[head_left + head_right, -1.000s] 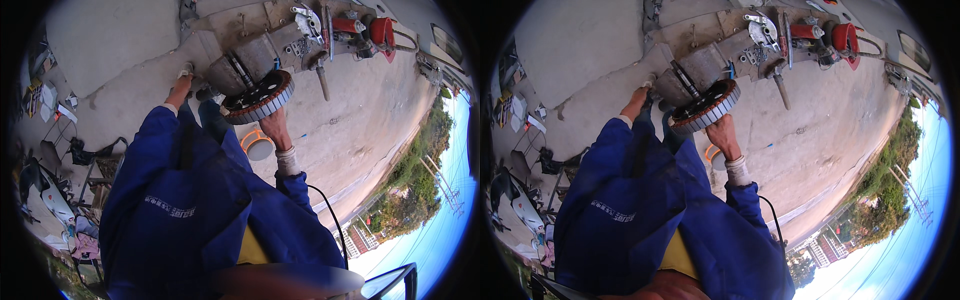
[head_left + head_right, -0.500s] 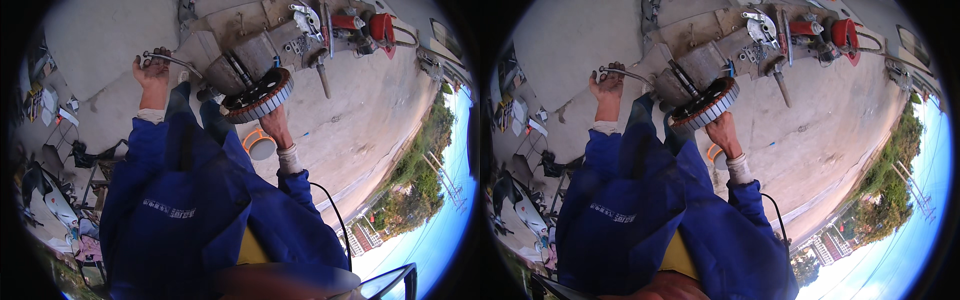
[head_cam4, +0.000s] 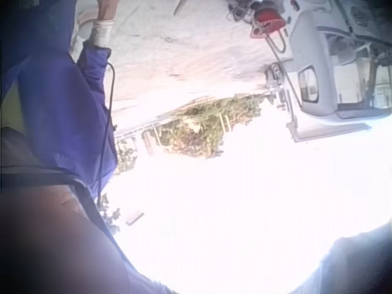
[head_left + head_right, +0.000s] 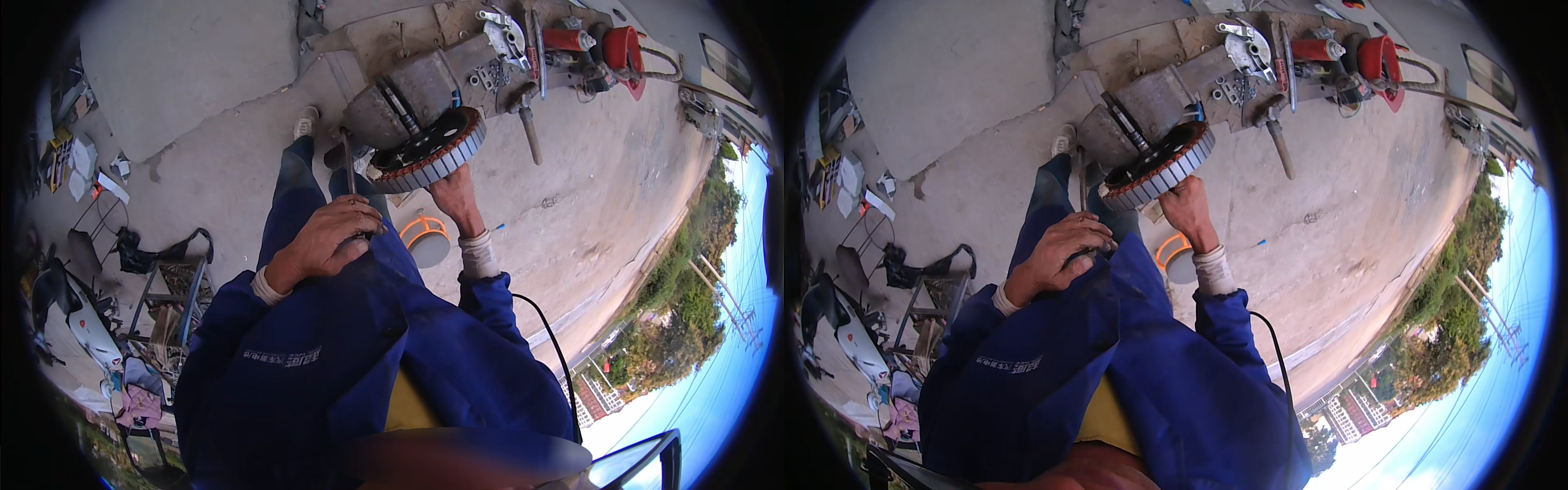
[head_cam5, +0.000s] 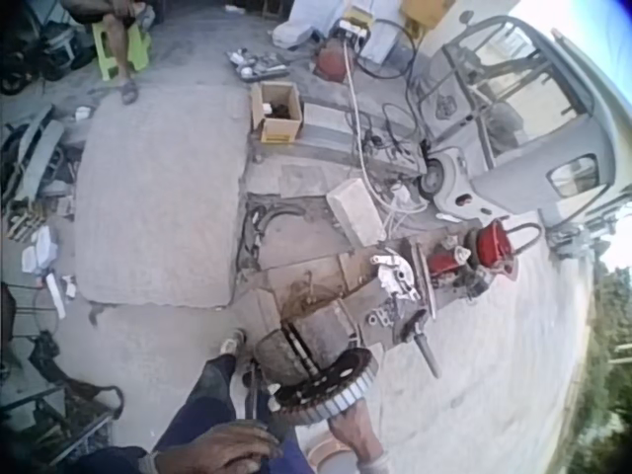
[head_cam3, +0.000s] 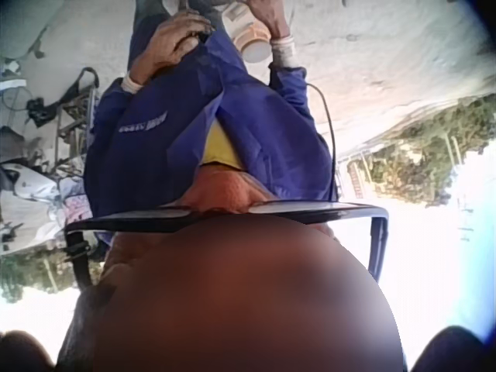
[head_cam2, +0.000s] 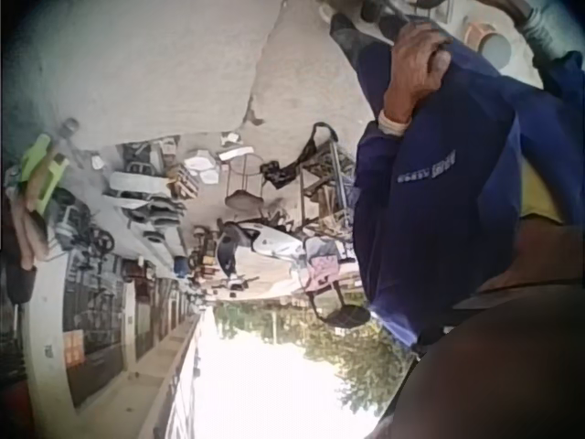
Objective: The person sits on the floor and uses a wrench to tighten bolts on a motor component. They repeatedly adjust the part and rotate it to access different bolt positions.
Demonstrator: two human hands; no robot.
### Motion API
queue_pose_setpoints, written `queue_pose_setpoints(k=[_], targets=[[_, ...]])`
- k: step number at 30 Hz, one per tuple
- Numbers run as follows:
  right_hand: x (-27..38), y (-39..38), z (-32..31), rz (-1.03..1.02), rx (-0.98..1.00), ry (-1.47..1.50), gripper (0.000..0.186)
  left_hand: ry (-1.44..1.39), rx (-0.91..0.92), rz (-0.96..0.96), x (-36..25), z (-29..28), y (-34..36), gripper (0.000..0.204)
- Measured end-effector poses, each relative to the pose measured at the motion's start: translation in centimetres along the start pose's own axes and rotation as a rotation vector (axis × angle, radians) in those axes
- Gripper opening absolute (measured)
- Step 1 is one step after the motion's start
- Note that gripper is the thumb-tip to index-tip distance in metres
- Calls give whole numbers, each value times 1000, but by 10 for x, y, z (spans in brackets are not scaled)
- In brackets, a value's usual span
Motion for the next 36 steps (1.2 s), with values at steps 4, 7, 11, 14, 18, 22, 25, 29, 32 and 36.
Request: queue_pose_setpoints(k=[4,7,11,14,18,22,25,29,32,36], targets=[[4,-3,-1,-15,-21,23,36,84,236,-173,42,42,-6,32],[12,-4,-2,-67,-52,26,35,90,197,-290,72,61,-4,30],[13,-2,-3,-126,-134,12,20,-109,62,-522,104,63,-4,31],[21,-2,-4,-173,-184,-1,14,-358,-38,-734,181,73,-34,36],[13,0,-4,-53,-32,-15,33,-1083,-498,-882,252,93,-61,57],[14,1,-4,-97,-20,-54,37,-1366,-708,-1069,239,41,-18,84],[8,-1,-3,-126,-29,-121,37,-1511,-1003,-1007,259,0,11,79],[4,-2,-1,-114,-25,-132,38,-1613,-1186,-858,300,-74,34,78],[16,0,-4,-188,-142,-115,21,-1609,-1183,-721,299,-108,42,73],[23,0,-6,-208,-181,-80,14,-1481,-1105,-550,233,-142,59,66]])
Point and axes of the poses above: each hand's wrist, its own y-axis towards the middle knuckle, its own z-axis out of the palm, x = y × z, the point moved 4 cm from there along y, towards the middle knuckle, and after that the axes turned 1 degree about -x, right-handed, at the moved point
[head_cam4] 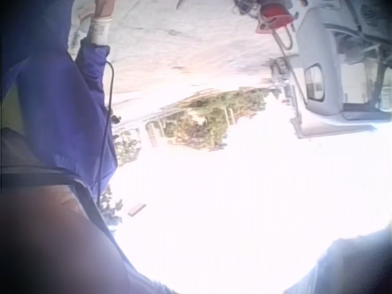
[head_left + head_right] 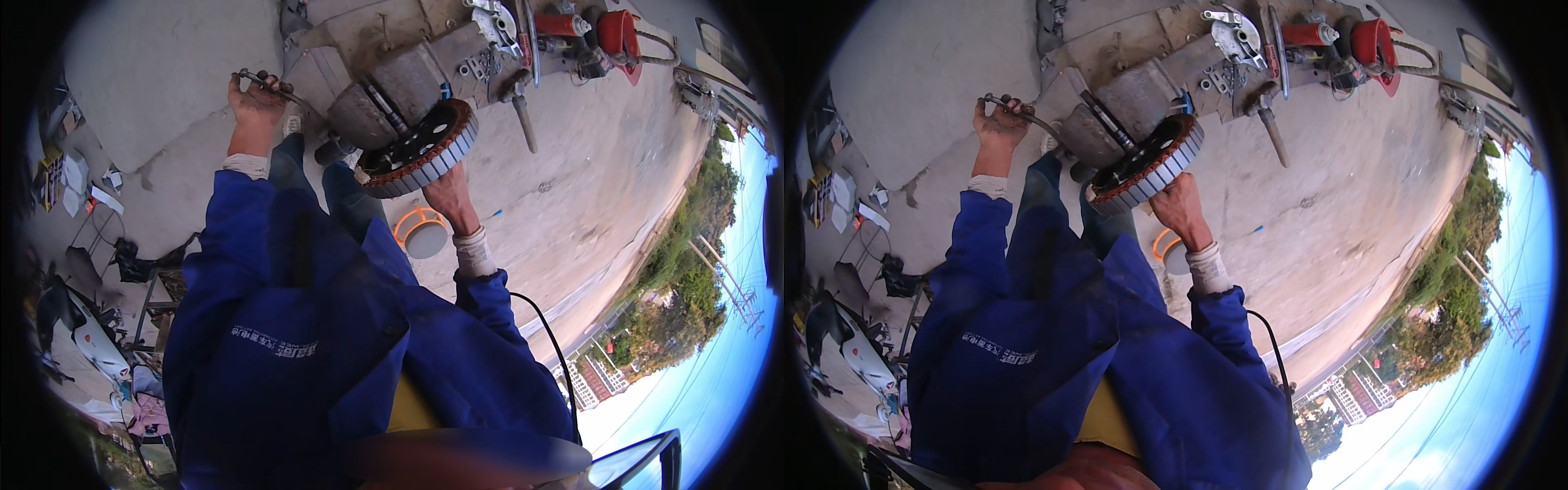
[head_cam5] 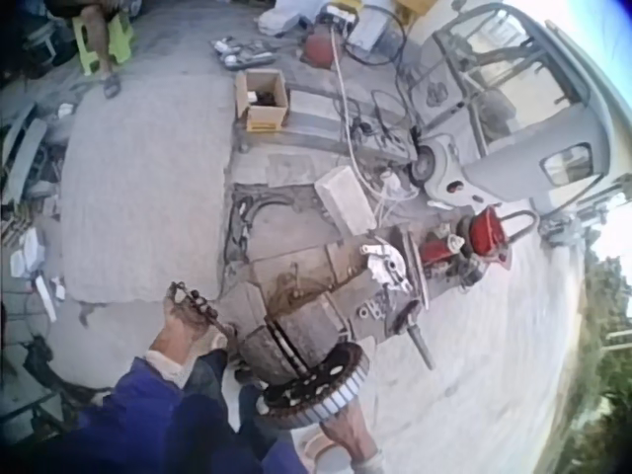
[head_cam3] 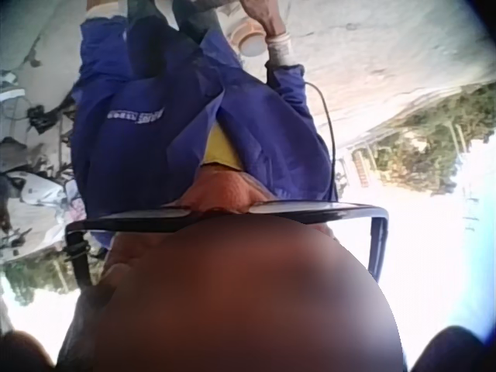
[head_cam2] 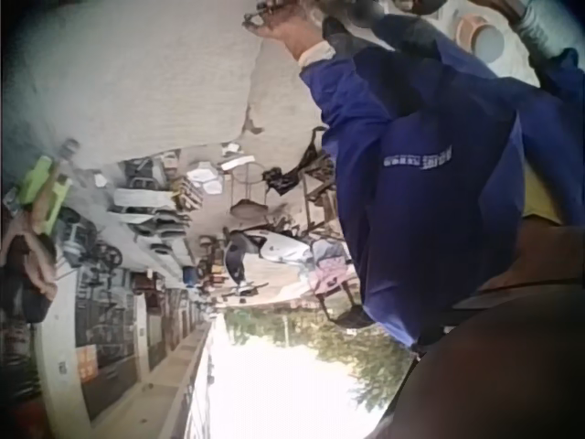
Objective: The person sits on the floor and uses a wrench to tighten bolts on a motor component. They repeatedly adjust the part and rotate it to access different bolt positions.
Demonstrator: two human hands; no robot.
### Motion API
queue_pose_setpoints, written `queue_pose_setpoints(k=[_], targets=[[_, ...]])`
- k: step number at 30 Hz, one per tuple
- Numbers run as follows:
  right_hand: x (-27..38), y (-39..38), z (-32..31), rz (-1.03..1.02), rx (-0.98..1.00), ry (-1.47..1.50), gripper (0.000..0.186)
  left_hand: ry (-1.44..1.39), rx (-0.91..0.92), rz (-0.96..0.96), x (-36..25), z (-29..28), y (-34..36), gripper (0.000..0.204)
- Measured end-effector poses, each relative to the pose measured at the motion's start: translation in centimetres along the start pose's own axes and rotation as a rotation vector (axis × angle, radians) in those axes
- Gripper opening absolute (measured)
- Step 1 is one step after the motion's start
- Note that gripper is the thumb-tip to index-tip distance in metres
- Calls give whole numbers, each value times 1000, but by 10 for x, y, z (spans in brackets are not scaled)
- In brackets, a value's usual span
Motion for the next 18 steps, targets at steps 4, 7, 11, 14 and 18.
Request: queue_pose_setpoints(k=[4,7,11,14,18], targets=[[-7,1,2,-33,-1,-6,15,202,220,91,-15,49,-54,57],[-10,2,2,-27,5,-31,16,369,388,185,-10,67,-99,47],[-10,2,2,-12,1,13,17,670,528,492,20,72,-155,44],[-9,2,1,7,-16,49,15,782,563,567,24,76,-167,43],[-12,2,2,14,9,72,14,944,618,572,17,83,-177,42]])
Point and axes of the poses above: each hand's wrist, its own y-axis towards the middle knuckle, its own z-axis out of the palm, x = y × z, the point moved 4 cm from there along y, towards the middle knuckle, and after that the axes turned 1 degree about -x, right-handed, at the moved point
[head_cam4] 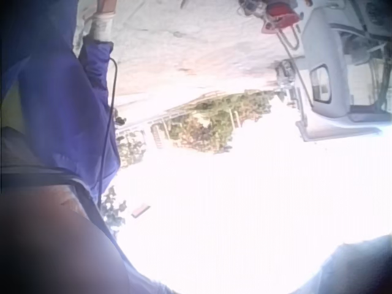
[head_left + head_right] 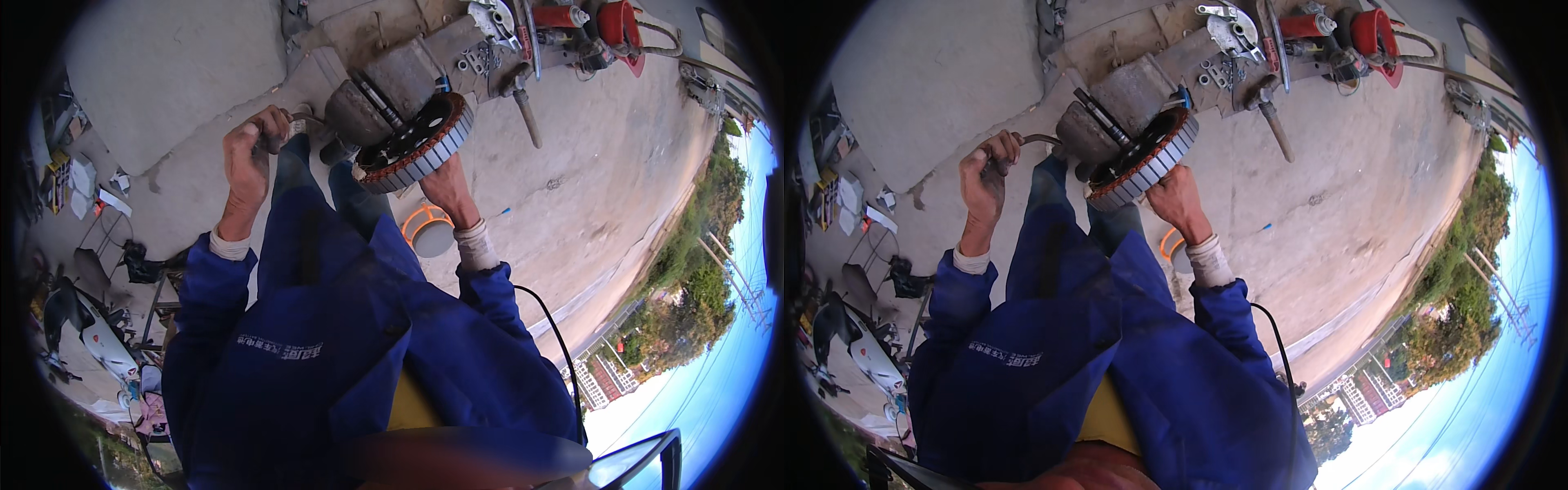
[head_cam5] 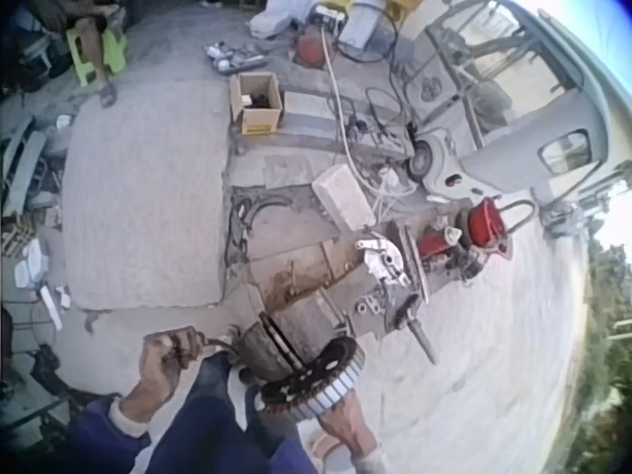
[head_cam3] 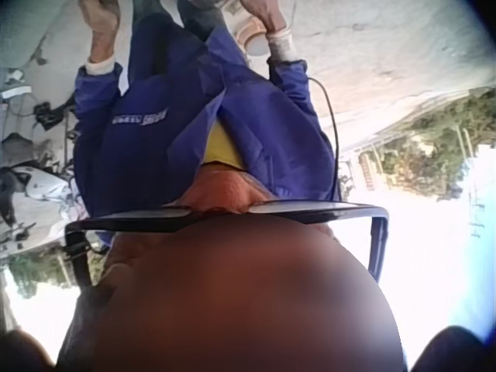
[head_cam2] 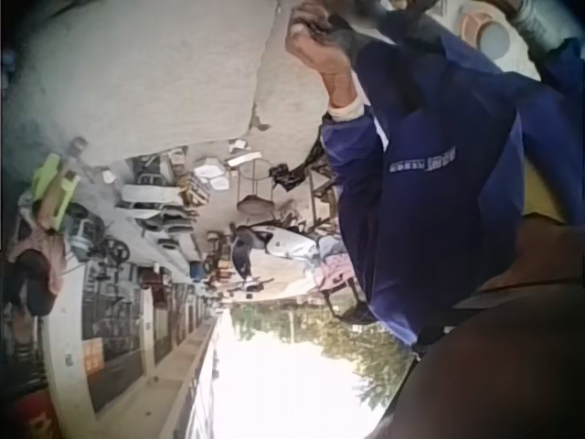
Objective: The person sits on the floor and uses a wrench to tighten bolts on a motor component. They repeatedly adjust the part and rotate it to access different bolt positions.
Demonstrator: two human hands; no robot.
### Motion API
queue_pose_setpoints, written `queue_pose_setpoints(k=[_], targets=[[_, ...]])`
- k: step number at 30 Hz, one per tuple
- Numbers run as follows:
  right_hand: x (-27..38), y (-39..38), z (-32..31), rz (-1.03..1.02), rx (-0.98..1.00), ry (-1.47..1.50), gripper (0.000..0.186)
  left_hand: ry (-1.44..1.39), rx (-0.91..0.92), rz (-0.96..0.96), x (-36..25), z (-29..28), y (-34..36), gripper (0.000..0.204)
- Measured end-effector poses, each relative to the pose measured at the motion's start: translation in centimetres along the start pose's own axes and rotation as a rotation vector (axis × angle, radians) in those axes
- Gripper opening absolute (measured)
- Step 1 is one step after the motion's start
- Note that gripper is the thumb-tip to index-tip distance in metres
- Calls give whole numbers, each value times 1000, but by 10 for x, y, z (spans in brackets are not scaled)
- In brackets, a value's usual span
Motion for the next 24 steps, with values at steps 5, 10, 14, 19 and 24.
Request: queue_pose_setpoints(k=[5,10,14,19,24], targets=[[3,0,0,11,-19,19,15,-24,-15,90,-5,4,4,40],[-4,2,3,24,17,40,17,-153,-179,76,12,-1,3,44],[-13,3,8,13,56,31,25,-62,-220,186,9,23,-14,44],[-10,3,6,98,202,5,29,72,-172,191,0,27,-18,44],[-17,4,9,7,37,30,24,331,50,44,-7,13,-14,46]])
Point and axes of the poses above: each hand's wrist, its own y-axis towards the middle knuckle, its own z-axis out of the palm, x = y × z, the point moved 4 cm from there along y, towards the middle knuckle, and after that the axes turned 1 degree about -x, right-handed, at the moved point
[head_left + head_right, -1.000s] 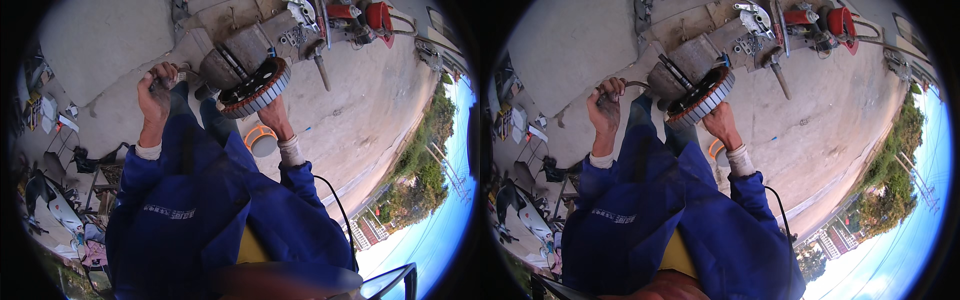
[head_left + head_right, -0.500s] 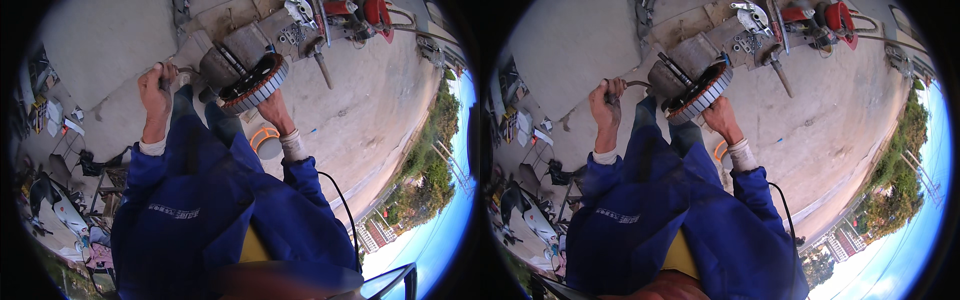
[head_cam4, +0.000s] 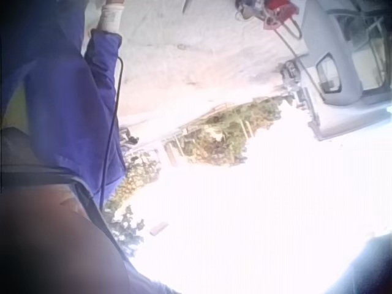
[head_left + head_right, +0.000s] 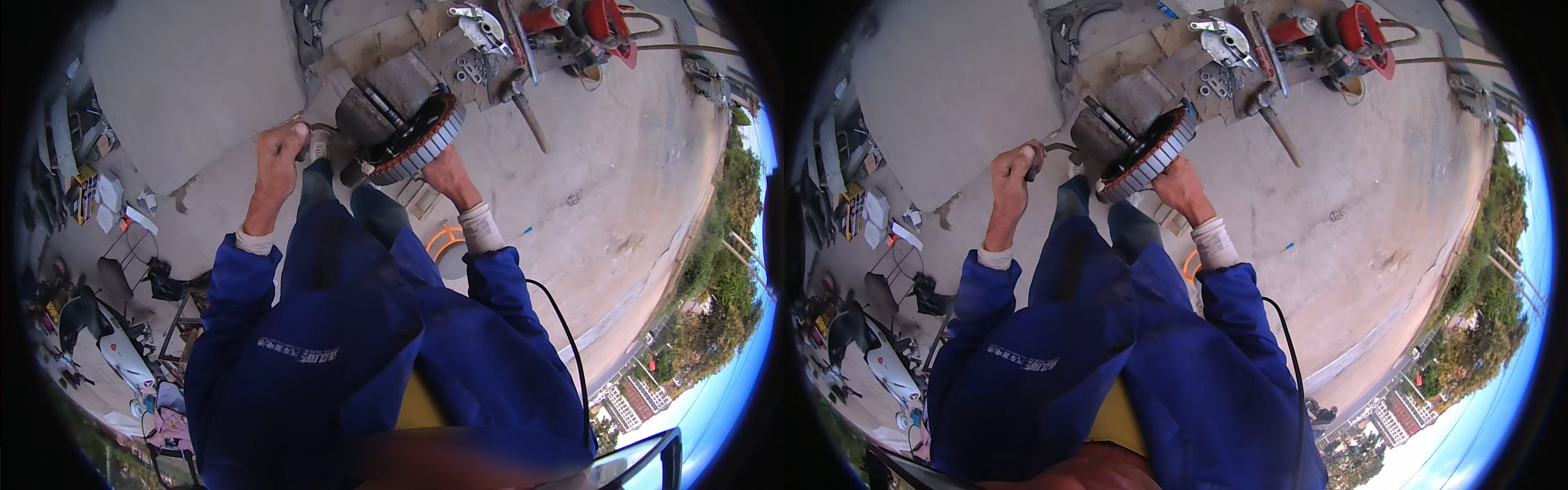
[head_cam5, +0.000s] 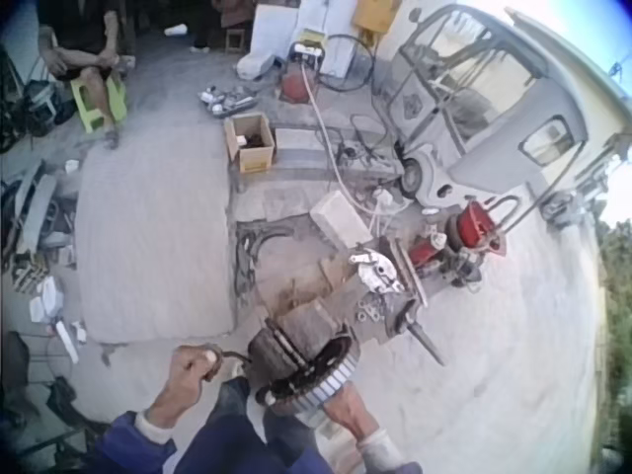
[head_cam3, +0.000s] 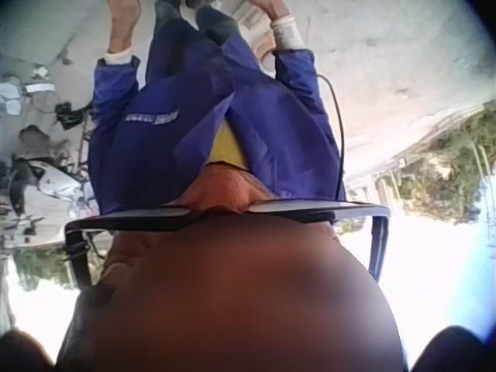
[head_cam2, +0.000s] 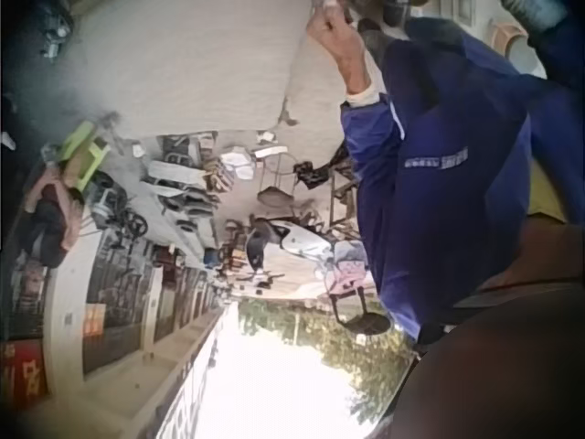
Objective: The person sits on the floor and uses a wrench to tighten bolts on a motor component. They repeatedly adjust the part and rotate it to access different bolt positions.
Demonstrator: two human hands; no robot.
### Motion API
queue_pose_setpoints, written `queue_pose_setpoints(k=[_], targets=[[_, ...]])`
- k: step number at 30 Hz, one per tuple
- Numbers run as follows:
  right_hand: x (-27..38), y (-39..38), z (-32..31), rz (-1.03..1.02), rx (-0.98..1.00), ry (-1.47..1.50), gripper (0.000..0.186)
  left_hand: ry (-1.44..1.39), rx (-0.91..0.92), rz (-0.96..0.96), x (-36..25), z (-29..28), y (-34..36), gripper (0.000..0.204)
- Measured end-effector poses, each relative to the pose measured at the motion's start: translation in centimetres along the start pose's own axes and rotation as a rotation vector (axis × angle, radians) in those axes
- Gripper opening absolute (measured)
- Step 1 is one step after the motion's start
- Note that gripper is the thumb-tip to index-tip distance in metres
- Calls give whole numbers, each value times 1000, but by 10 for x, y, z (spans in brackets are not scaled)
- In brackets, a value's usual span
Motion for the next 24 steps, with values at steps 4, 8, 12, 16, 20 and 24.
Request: queue_pose_setpoints(k=[4,8,12,16,20,24], targets=[[-7,-1,2,65,13,26,26,56,10,-53,-13,6,6,45],[-6,0,0,261,131,-50,28,242,-150,160,-29,51,-18,43],[23,-6,-12,258,116,-67,25,276,-87,194,-34,54,-24,39],[12,-5,-6,202,134,84,35,331,83,261,-41,52,-17,39],[4,1,-4,247,174,6,36,488,392,288,-49,46,-6,40],[0,4,0,218,171,59,37,686,812,106,-66,53,12,40]])
Point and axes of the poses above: each hand's wrist, its own y-axis towards the middle knuckle, its own z-axis out of the palm, x = y × z, the point moved 4 cm from there along y, towards the middle knuckle, and after that the axes turned 1 degree about -x, right-handed, at the moved point
